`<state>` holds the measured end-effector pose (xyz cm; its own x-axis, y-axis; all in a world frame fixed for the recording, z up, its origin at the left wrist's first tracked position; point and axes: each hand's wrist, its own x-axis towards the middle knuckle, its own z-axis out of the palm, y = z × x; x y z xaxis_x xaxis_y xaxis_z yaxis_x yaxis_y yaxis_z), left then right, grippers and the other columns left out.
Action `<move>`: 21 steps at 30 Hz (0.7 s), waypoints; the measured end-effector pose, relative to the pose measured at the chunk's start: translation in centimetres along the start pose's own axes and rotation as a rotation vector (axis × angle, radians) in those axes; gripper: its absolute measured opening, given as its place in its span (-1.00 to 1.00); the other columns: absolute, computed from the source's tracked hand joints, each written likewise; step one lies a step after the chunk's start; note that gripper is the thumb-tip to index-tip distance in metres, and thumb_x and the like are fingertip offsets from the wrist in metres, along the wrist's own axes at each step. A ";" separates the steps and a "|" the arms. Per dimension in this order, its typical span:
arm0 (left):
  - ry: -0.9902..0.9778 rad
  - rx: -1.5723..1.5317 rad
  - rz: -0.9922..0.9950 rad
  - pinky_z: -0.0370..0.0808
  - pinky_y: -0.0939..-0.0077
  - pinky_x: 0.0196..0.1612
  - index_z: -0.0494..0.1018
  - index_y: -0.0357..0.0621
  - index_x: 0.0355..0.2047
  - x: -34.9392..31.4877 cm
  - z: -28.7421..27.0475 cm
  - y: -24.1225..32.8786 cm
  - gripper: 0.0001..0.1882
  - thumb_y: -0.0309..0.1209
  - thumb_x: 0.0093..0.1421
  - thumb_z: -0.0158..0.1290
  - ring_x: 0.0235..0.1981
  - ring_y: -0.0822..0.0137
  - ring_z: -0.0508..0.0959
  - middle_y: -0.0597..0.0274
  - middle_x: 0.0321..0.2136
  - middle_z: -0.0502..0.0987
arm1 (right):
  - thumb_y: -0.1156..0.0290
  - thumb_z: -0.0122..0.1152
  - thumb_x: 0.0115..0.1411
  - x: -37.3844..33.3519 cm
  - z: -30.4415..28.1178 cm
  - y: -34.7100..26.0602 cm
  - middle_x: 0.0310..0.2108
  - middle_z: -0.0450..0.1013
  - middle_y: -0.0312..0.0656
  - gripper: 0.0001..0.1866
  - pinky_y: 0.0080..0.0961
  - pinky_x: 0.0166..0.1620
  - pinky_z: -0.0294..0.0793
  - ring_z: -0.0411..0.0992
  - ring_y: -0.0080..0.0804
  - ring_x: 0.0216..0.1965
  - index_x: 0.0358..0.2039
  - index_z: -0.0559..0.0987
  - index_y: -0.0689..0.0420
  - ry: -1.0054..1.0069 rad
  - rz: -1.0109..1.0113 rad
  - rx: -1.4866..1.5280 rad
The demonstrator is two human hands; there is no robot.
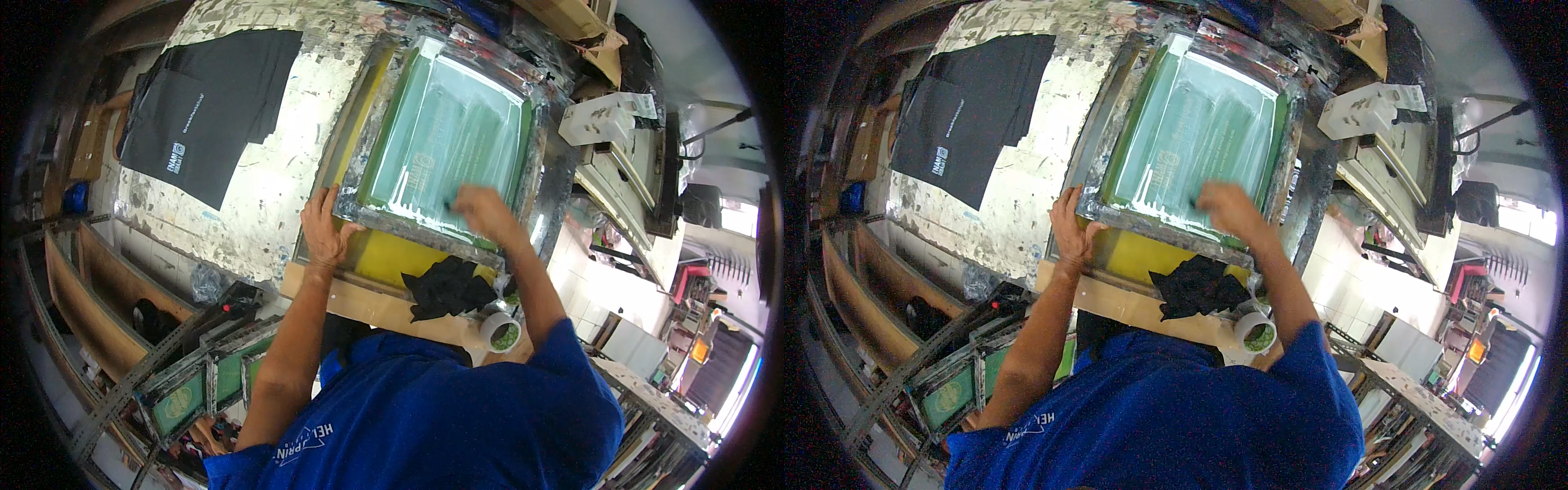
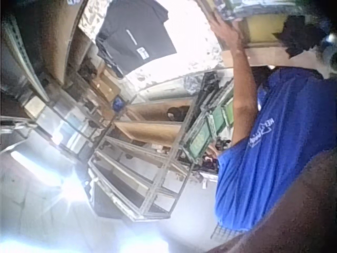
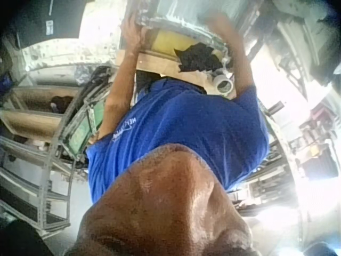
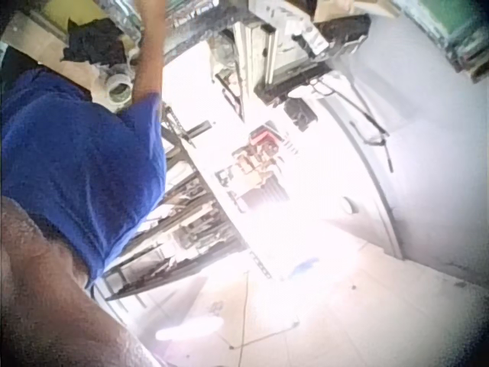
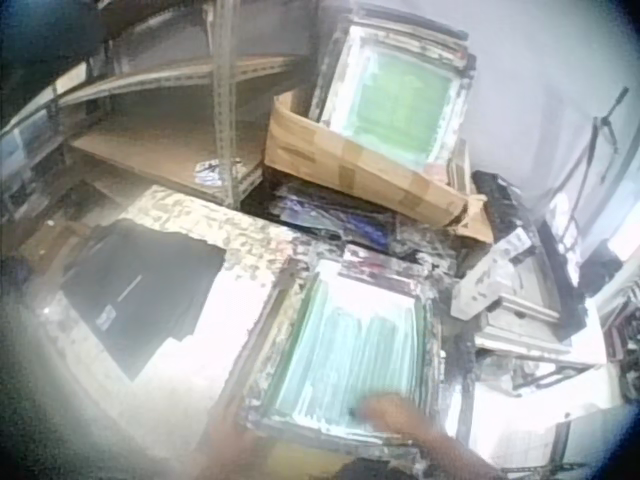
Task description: The person places a black panel onto a screen printing table, lowers a stencil frame, applies white ink with a squeegee, and lifts the panel to reveal the printed design.
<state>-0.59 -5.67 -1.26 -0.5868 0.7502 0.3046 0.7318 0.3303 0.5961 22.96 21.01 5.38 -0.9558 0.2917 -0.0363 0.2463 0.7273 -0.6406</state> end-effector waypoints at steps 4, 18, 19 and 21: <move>-0.013 -0.014 -0.005 0.28 0.00 0.11 0.33 -0.20 0.27 0.3 0.0 0.5 0.01 0.42 0.10 -0.05 0.03 -0.12 0.39 -0.13 0.09 0.40 | 0.56 0.18 -0.03 -0.8 -0.9 1.7 -0.39 0.51 -0.04 -0.84 -0.18 -0.14 0.55 0.54 0.01 -0.28 -0.41 0.67 0.17 0.052 0.002 -0.048; -0.082 -0.051 -0.044 0.21 -0.05 0.20 0.26 -0.24 0.30 0.0 0.0 0.1 0.06 0.44 0.10 -0.04 0.11 -0.15 0.35 -0.19 0.14 0.36 | 0.62 0.16 -0.06 1.5 0.3 0.6 -0.35 0.51 -0.04 -0.74 -0.15 -0.10 0.53 0.54 0.00 -0.20 -0.34 0.69 0.14 0.040 0.015 -0.058; -0.075 -0.050 -0.032 0.22 -0.04 0.18 0.27 -0.23 0.29 0.2 0.0 0.4 0.05 0.45 0.11 -0.06 0.10 -0.15 0.35 -0.18 0.14 0.37 | 0.62 0.16 -0.05 3.4 -0.6 3.8 -0.35 0.50 -0.03 -0.75 -0.15 -0.09 0.53 0.54 0.00 -0.19 -0.34 0.69 0.14 0.150 0.079 -0.160; -0.052 -0.041 -0.011 0.24 -0.02 0.14 0.30 -0.19 0.28 0.6 0.1 0.8 0.03 0.45 0.12 -0.10 0.08 -0.14 0.36 -0.16 0.13 0.37 | 0.62 0.14 -0.03 7.4 -3.4 8.5 -0.31 0.52 -0.02 -0.76 -0.16 -0.08 0.53 0.53 0.02 -0.17 -0.35 0.69 0.14 0.429 0.210 -0.197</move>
<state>-0.38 -4.91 -0.66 -0.5748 0.7759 0.2599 0.7103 0.3156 0.6291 18.51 31.52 2.25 -0.7408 0.6426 0.1957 0.4907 0.7167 -0.4955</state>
